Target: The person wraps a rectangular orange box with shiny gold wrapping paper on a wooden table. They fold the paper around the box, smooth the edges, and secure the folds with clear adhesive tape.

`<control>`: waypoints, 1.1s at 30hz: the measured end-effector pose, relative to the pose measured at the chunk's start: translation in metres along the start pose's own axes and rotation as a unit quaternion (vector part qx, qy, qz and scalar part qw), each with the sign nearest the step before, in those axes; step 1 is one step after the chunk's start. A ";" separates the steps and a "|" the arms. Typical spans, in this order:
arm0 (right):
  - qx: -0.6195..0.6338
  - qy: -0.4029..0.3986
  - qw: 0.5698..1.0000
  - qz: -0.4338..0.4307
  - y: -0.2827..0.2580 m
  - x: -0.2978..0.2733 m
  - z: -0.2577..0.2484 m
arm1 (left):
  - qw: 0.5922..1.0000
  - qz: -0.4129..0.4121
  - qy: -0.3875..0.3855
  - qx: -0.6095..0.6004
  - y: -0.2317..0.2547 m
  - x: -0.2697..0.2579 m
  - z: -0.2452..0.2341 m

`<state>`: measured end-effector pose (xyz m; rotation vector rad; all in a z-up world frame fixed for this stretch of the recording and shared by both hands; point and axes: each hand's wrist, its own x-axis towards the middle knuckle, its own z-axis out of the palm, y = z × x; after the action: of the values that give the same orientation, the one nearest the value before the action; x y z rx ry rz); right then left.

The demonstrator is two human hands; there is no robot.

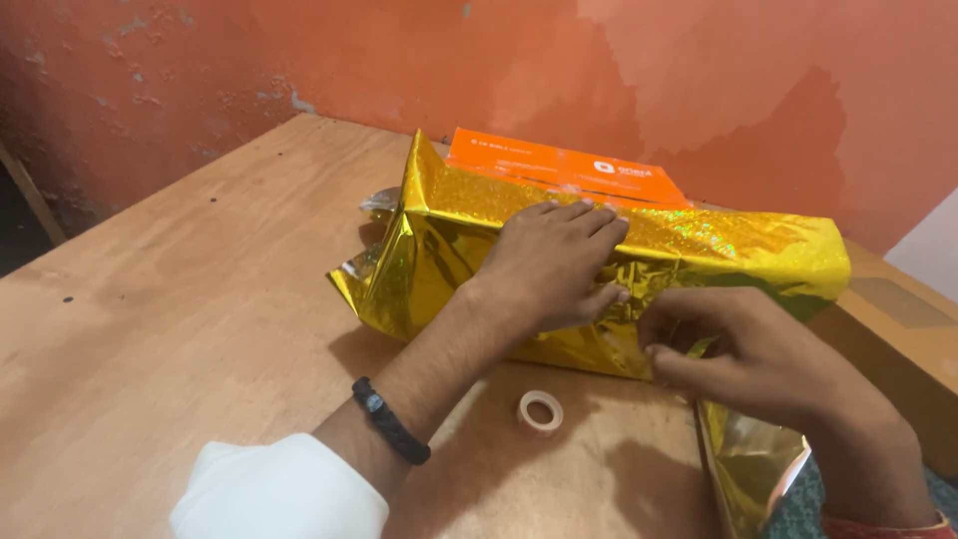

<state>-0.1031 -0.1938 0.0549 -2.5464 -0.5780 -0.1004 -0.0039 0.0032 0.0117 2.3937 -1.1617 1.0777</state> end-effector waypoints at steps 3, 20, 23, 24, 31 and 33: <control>0.078 0.077 0.991 0.077 0.000 0.000 -0.010 | 0.996 -0.030 -0.077 -0.040 0.000 0.010 -0.017; -0.233 0.215 0.946 -0.069 0.013 0.100 -0.041 | 0.977 -0.146 -0.034 -0.149 -0.045 0.031 -0.002; -0.307 0.201 0.928 -0.070 0.010 0.114 -0.036 | 0.979 -0.146 -0.049 -0.135 -0.045 0.035 -0.002; -0.319 0.200 0.925 -0.060 0.010 0.117 -0.033 | 0.976 -0.156 -0.071 -0.134 -0.045 0.038 -0.003; -0.417 0.170 0.893 -0.025 0.001 0.123 -0.016 | 0.968 -0.172 -0.141 -0.120 -0.048 0.045 -0.001; -0.436 0.152 0.887 -0.020 -0.002 0.123 -0.016 | 0.972 -0.159 -0.126 -0.121 -0.051 0.048 0.004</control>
<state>0.0082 -0.1538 0.0917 -3.2598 -0.5287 -0.9522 0.0561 0.0073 0.0473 2.4555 -0.8758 0.5140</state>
